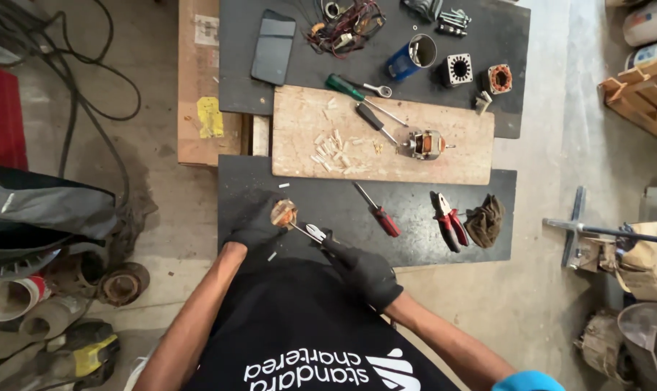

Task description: Disassemble a small electric motor component using pliers and a screwdriver

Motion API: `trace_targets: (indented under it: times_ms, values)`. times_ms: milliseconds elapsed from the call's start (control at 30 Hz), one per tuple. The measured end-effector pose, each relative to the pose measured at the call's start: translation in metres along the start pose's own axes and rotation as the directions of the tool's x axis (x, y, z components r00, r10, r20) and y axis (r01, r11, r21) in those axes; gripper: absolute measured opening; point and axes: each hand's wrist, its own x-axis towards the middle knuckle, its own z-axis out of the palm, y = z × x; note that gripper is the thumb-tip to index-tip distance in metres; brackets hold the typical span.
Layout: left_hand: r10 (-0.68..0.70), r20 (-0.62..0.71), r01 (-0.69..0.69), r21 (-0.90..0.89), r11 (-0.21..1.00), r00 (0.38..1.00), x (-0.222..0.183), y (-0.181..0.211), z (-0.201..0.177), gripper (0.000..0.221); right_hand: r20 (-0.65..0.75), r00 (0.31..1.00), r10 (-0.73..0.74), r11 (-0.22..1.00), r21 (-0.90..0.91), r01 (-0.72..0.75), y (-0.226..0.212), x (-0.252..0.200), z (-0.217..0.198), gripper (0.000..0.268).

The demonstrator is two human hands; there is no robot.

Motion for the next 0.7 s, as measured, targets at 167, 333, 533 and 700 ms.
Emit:
trace_targets:
  times_ms: [167, 333, 533, 700]
  values:
    - [0.062, -0.069, -0.032, 0.373, 0.927, 0.996, 0.007, -0.070, 0.014, 0.086, 0.017, 1.000, 0.014, 0.981, 0.195, -0.017, 0.000, 0.006, 0.010, 0.050]
    - [0.111, -0.065, -0.104, 0.111, 0.988, 0.992, 0.007, -0.072, 0.013, 0.080, 0.184, 0.977, 0.111, 0.566, 0.796, -0.214, 0.057, 0.044, 0.063, 0.051]
    - [0.060, -0.071, -0.050, 0.138, 0.989, 0.996, -0.001, -0.040, 0.010, 0.076, 0.146, 0.988, 0.049, 0.546, 0.825, -0.149, 0.075, 0.054, 0.080, 0.039]
    - [-0.071, 0.184, 0.071, 0.004, 0.997, 0.980, 0.012, -0.031, -0.002, 0.075, -0.263, 0.943, -0.203, 0.974, -0.155, 0.166, 0.035, 0.026, 0.044, 0.055]
